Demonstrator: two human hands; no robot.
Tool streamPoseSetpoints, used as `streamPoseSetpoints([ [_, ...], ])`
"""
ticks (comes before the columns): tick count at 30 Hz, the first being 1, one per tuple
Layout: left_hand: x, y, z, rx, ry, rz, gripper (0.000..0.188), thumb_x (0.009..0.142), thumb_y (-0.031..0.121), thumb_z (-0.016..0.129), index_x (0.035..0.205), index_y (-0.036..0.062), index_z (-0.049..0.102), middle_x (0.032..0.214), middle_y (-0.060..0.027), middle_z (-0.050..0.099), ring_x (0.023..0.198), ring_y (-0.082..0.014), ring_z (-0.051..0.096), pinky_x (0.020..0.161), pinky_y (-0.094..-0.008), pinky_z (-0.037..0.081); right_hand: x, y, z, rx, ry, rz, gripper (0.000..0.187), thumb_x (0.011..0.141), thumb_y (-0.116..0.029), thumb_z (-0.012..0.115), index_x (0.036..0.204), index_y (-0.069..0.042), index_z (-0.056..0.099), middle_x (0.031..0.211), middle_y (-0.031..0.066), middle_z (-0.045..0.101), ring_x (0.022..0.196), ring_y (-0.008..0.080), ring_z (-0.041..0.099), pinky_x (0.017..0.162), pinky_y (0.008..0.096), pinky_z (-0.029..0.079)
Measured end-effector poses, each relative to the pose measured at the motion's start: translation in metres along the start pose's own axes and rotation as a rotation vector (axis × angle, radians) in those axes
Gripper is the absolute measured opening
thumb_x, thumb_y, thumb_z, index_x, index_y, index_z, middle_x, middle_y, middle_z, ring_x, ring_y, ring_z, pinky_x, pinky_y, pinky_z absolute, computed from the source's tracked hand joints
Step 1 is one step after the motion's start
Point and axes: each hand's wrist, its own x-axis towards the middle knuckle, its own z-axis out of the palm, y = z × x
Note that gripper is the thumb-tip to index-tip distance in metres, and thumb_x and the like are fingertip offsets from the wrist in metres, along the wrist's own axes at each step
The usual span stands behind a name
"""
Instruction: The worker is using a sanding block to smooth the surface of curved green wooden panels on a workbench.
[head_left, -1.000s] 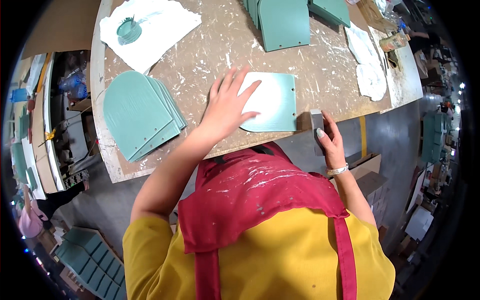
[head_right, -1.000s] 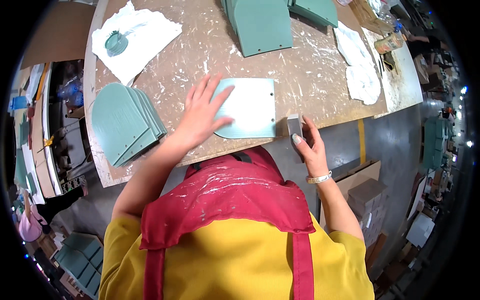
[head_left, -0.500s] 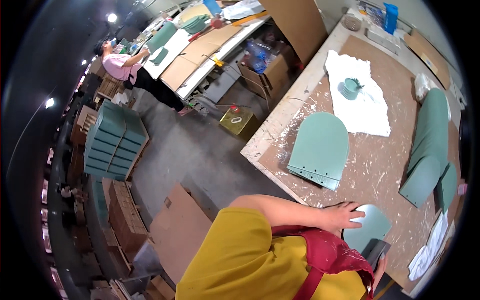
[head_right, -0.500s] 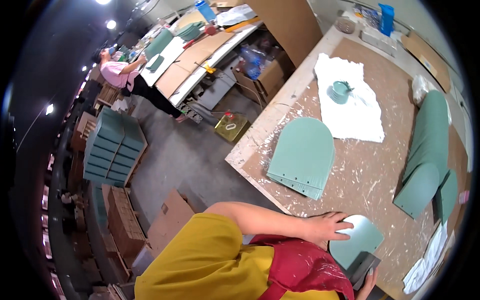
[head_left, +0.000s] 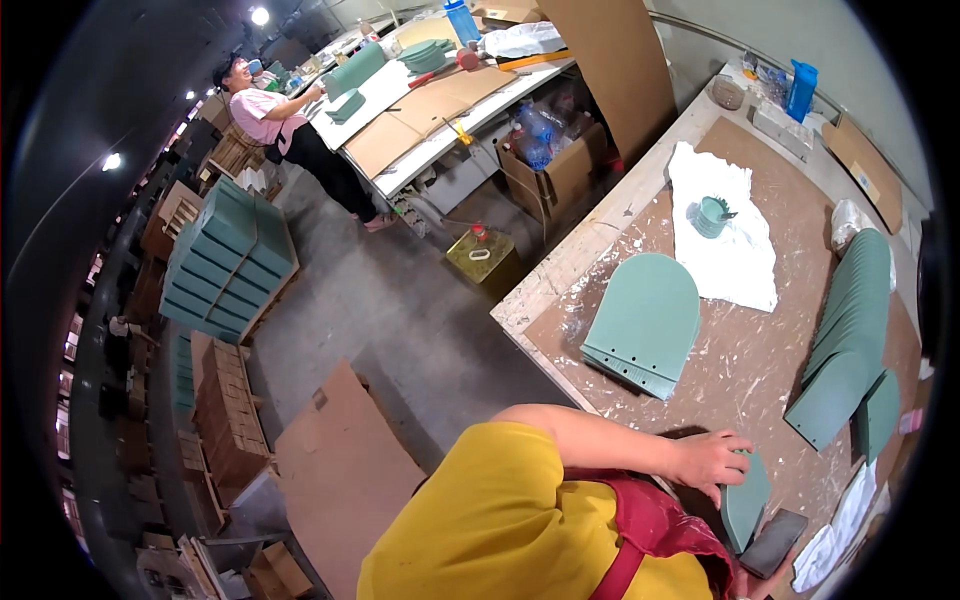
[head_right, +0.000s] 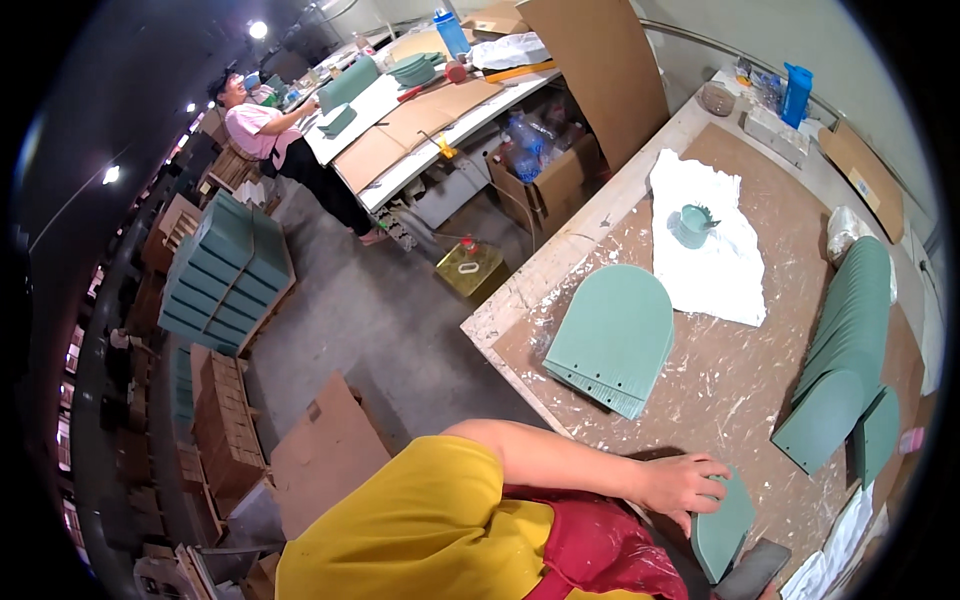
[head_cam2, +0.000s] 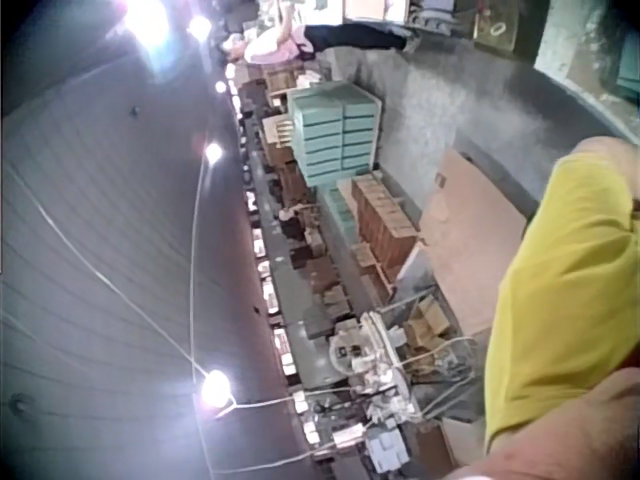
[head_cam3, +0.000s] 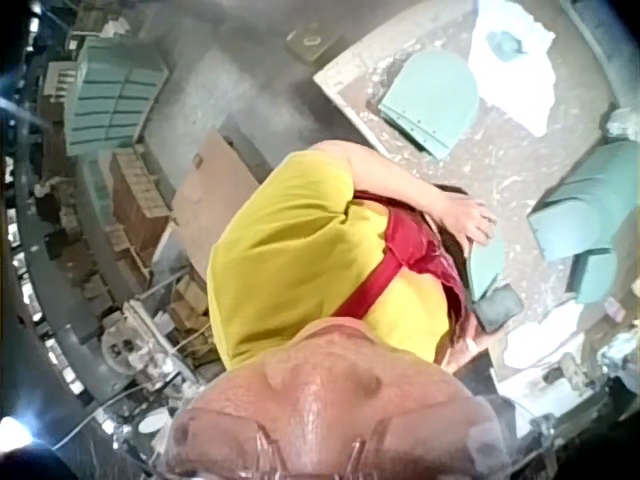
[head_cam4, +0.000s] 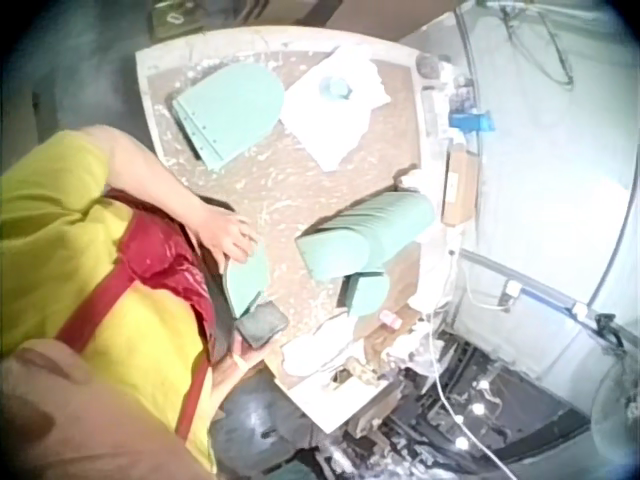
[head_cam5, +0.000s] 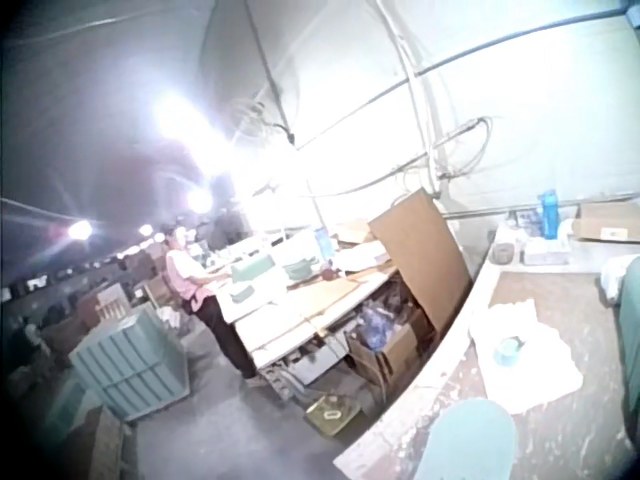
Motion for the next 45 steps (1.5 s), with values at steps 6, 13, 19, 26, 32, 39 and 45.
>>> streamPoseSetpoints([
  [6, 0.012, 0.003, 0.002, -0.159, -0.002, -0.101, 0.047, 0.075, 0.049, 0.064, 0.098, 0.0082, 0.062, 0.105, -0.0078, 0.058, 0.107, -0.0319, 0.054, 0.094, -0.0453, 0.041, 0.0, -0.017, 0.008, 0.279, 0.012, 0.118, 0.068, 0.09, -0.047, 0.057, 0.145, -0.012, 0.04, 0.147, 0.0111, 0.043, 0.138, 0.0281, 0.036, 0.114, 0.0595, 0.017],
  [13, 0.026, 0.034, -0.015, -0.158, 0.041, -0.116, 0.047, 0.078, 0.051, 0.059, 0.093, 0.0067, 0.059, 0.098, -0.0092, 0.057, 0.098, -0.0319, 0.055, 0.089, -0.0462, 0.042, -0.012, -0.034, 0.033, 0.474, -0.009, 0.186, 0.065, 0.089, -0.045, 0.056, 0.142, -0.01, 0.044, 0.147, 0.0086, 0.044, 0.139, 0.0284, 0.034, 0.115, 0.0595, 0.012],
  [19, 0.033, 0.042, 0.004, -0.309, 0.019, -0.282, 0.041, 0.085, 0.047, 0.061, 0.096, 0.0068, 0.058, 0.091, -0.0136, 0.054, 0.086, -0.0365, 0.055, 0.074, -0.0443, 0.046, -0.006, -0.038, 0.007, 0.409, -0.524, 0.124, 0.054, 0.091, -0.045, 0.055, 0.133, -0.011, 0.055, 0.127, 0.0114, 0.06, 0.118, 0.025, 0.054, 0.102, 0.0527, 0.035],
  [26, 0.029, 0.027, -0.052, -0.716, -0.086, -0.797, 0.032, 0.089, 0.012, 0.065, 0.119, 0.0018, 0.06, 0.105, -0.0095, 0.069, 0.097, -0.0164, 0.063, 0.086, -0.0309, 0.049, -0.002, -0.051, 0.084, 0.652, -0.246, 0.193, 0.06, 0.091, -0.05, 0.055, 0.137, -0.013, 0.046, 0.133, 0.0145, 0.053, 0.124, 0.034, 0.049, 0.102, 0.0669, 0.031],
  [32, 0.034, 0.032, -0.044, -0.746, 0.008, -1.119, 0.031, 0.09, 0.01, 0.064, 0.119, -0.0025, 0.059, 0.102, -0.0086, 0.068, 0.093, -0.0133, 0.06, 0.083, -0.0283, 0.049, -0.004, -0.057, 0.097, -0.171, 0.214, -0.425, 0.049, 0.094, -0.029, 0.058, 0.136, -0.005, 0.049, 0.124, 0.0129, 0.058, 0.11, 0.0216, 0.058, 0.097, 0.0372, 0.046],
  [39, 0.028, 0.039, -0.026, -0.735, 0.193, -1.034, 0.032, 0.092, 0.008, 0.061, 0.122, -0.0023, 0.056, 0.103, -0.0083, 0.067, 0.094, -0.0134, 0.06, 0.082, -0.0286, 0.05, -0.01, -0.013, 0.177, -1.33, -0.134, -1.212, 0.051, 0.077, -0.031, 0.073, 0.124, -0.015, 0.06, 0.123, 0.0213, 0.053, 0.107, 0.0391, 0.057, 0.09, 0.045, 0.048],
  [45, 0.026, 0.034, -0.029, -0.918, 0.2, -1.142, 0.036, 0.094, 0.009, 0.059, 0.127, -0.0024, 0.052, 0.108, -0.0104, 0.065, 0.099, -0.0148, 0.059, 0.087, -0.0296, 0.047, 0.066, -0.025, 0.055, -1.072, 0.246, -0.594, 0.052, 0.085, -0.031, 0.068, 0.127, -0.003, 0.057, 0.114, 0.0215, 0.058, 0.1, 0.0338, 0.061, 0.09, 0.038, 0.048],
])
